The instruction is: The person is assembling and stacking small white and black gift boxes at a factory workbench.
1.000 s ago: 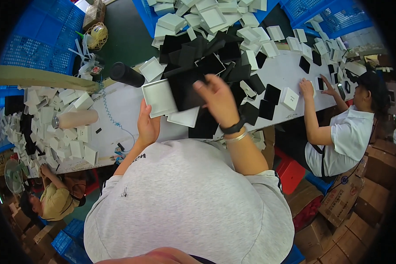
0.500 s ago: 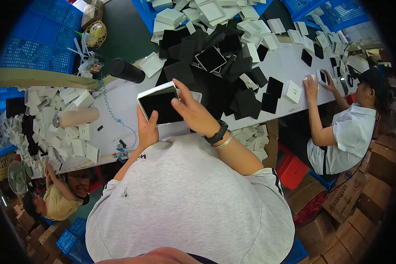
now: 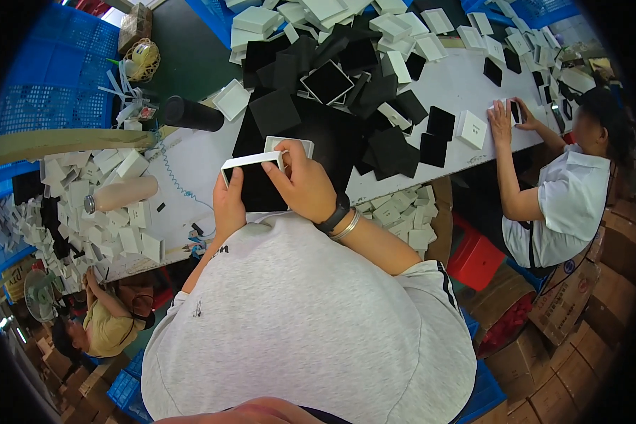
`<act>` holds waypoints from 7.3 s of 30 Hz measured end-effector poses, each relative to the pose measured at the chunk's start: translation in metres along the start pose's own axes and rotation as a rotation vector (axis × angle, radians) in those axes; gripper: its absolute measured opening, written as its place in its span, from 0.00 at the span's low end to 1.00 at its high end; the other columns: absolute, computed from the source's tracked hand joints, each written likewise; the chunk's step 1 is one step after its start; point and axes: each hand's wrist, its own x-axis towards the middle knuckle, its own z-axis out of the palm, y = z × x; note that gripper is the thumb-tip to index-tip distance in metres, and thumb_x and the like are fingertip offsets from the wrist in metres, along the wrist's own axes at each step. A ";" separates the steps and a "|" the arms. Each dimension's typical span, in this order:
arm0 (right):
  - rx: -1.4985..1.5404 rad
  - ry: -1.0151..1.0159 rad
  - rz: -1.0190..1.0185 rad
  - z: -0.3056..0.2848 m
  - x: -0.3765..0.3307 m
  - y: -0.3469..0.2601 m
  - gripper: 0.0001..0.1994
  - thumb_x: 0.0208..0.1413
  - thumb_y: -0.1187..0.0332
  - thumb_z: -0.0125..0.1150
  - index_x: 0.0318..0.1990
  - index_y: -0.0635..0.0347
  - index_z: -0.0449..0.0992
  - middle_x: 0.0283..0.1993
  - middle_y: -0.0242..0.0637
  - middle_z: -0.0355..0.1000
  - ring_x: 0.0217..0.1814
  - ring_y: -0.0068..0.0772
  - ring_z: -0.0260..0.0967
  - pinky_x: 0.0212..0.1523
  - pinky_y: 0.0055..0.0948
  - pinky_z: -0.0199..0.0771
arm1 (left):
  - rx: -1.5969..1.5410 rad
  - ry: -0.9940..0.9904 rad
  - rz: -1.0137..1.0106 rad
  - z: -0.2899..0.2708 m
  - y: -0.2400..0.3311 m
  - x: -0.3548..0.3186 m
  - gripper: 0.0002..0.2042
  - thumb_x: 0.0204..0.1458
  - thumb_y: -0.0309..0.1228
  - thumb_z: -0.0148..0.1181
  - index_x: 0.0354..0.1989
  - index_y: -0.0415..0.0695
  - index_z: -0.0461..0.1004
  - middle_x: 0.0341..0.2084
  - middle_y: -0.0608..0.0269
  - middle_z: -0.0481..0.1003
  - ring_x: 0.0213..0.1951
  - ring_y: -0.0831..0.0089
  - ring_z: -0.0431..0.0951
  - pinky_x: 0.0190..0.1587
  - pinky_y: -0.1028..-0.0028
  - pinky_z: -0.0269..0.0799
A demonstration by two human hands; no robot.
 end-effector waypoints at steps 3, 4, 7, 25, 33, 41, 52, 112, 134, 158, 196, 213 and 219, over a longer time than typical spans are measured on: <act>-0.108 -0.046 0.032 -0.003 0.001 0.004 0.21 0.55 0.70 0.58 0.53 0.63 0.57 0.35 0.39 0.73 0.34 0.22 0.71 0.30 0.20 0.68 | -0.103 0.057 -0.015 0.002 -0.002 0.005 0.15 0.62 0.40 0.45 0.44 0.38 0.69 0.38 0.63 0.73 0.40 0.78 0.70 0.46 0.78 0.64; -0.070 -0.100 -0.024 -0.003 0.001 0.007 0.25 0.54 0.70 0.59 0.56 0.64 0.56 0.36 0.40 0.73 0.34 0.24 0.72 0.32 0.20 0.69 | -0.151 0.081 -0.062 0.001 0.001 0.007 0.16 0.63 0.40 0.44 0.47 0.39 0.66 0.39 0.63 0.72 0.41 0.79 0.69 0.46 0.78 0.64; -0.056 -0.258 -0.009 -0.011 0.002 0.019 0.33 0.51 0.72 0.62 0.62 0.64 0.52 0.41 0.42 0.73 0.39 0.27 0.73 0.38 0.24 0.73 | -0.166 0.006 -0.091 0.004 0.015 0.008 0.16 0.61 0.38 0.47 0.51 0.39 0.63 0.41 0.62 0.70 0.43 0.77 0.69 0.47 0.77 0.64; 0.223 0.440 0.073 -0.096 0.002 0.053 0.13 0.57 0.59 0.57 0.39 0.60 0.73 0.32 0.23 0.68 0.35 0.16 0.62 0.34 0.19 0.63 | 0.402 -0.564 0.339 0.014 0.014 0.018 0.45 0.45 0.25 0.61 0.69 0.44 0.37 0.61 0.49 0.55 0.63 0.62 0.57 0.64 0.69 0.50; 1.058 1.043 0.221 -0.329 0.062 0.205 0.30 0.60 0.52 0.50 0.55 0.73 0.54 0.52 0.64 0.63 0.49 0.60 0.69 0.45 0.46 0.78 | 0.983 -0.191 0.129 0.020 -0.031 0.040 0.20 0.47 0.33 0.62 0.46 0.38 0.67 0.40 0.54 0.71 0.36 0.65 0.73 0.39 0.68 0.69; -0.705 0.477 0.067 -0.242 0.061 0.176 0.31 0.48 0.53 0.66 0.56 0.62 0.67 0.56 0.49 0.66 0.59 0.43 0.63 0.59 0.32 0.61 | 0.389 -0.107 -0.182 -0.005 -0.039 0.040 0.20 0.48 0.23 0.48 0.53 0.40 0.61 0.39 0.54 0.73 0.33 0.71 0.76 0.31 0.72 0.72; -0.668 0.250 -0.017 -0.254 0.041 0.168 0.32 0.44 0.72 0.65 0.60 0.53 0.63 0.60 0.45 0.62 0.62 0.43 0.60 0.58 0.33 0.62 | -0.003 -0.069 -0.252 -0.013 -0.005 0.031 0.30 0.43 0.21 0.44 0.60 0.39 0.52 0.39 0.50 0.73 0.30 0.65 0.78 0.27 0.75 0.73; 0.445 -0.187 0.033 -0.069 0.016 0.061 0.23 0.51 0.74 0.60 0.54 0.66 0.60 0.37 0.36 0.73 0.36 0.26 0.73 0.36 0.25 0.74 | 0.453 -0.105 0.106 0.076 0.026 0.044 0.32 0.42 0.22 0.68 0.55 0.41 0.56 0.44 0.56 0.67 0.46 0.70 0.70 0.48 0.74 0.67; -0.261 0.870 0.136 -0.255 0.030 0.139 0.16 0.64 0.58 0.46 0.38 0.65 0.71 0.18 0.36 0.64 0.17 0.29 0.62 0.19 0.31 0.61 | 0.875 0.000 0.342 0.044 -0.005 0.118 0.27 0.44 0.31 0.66 0.53 0.36 0.65 0.46 0.49 0.69 0.49 0.58 0.68 0.54 0.66 0.62; -0.865 0.776 -0.321 -0.304 0.172 0.169 0.10 0.49 0.72 0.60 0.40 0.65 0.74 0.50 0.48 0.69 0.48 0.51 0.68 0.51 0.40 0.67 | 0.217 -0.189 0.731 0.049 0.027 0.135 0.07 0.47 0.21 0.59 0.32 0.47 0.70 0.52 0.51 0.61 0.60 0.43 0.59 0.63 0.50 0.47; 0.499 -0.019 -0.064 -0.064 0.045 0.040 0.23 0.62 0.71 0.48 0.62 0.62 0.53 0.59 0.42 0.60 0.59 0.29 0.60 0.59 0.26 0.58 | 0.040 -0.144 0.179 0.066 0.027 0.066 0.11 0.56 0.27 0.54 0.45 0.42 0.65 0.45 0.57 0.69 0.47 0.71 0.69 0.51 0.75 0.63; -0.121 0.042 -0.044 -0.066 0.052 0.035 0.26 0.54 0.76 0.53 0.62 0.64 0.56 0.46 0.47 0.71 0.40 0.37 0.74 0.41 0.27 0.73 | 0.074 0.002 -0.065 0.079 0.033 0.079 0.17 0.46 0.18 0.62 0.42 0.46 0.64 0.38 0.64 0.69 0.40 0.76 0.70 0.43 0.79 0.67; 0.347 -0.046 0.004 -0.068 0.051 0.046 0.29 0.53 0.75 0.55 0.62 0.64 0.52 0.39 0.47 0.72 0.35 0.39 0.74 0.35 0.28 0.73 | -0.040 0.071 -0.162 0.080 0.033 0.084 0.12 0.50 0.22 0.60 0.40 0.45 0.65 0.33 0.69 0.69 0.36 0.81 0.68 0.39 0.82 0.65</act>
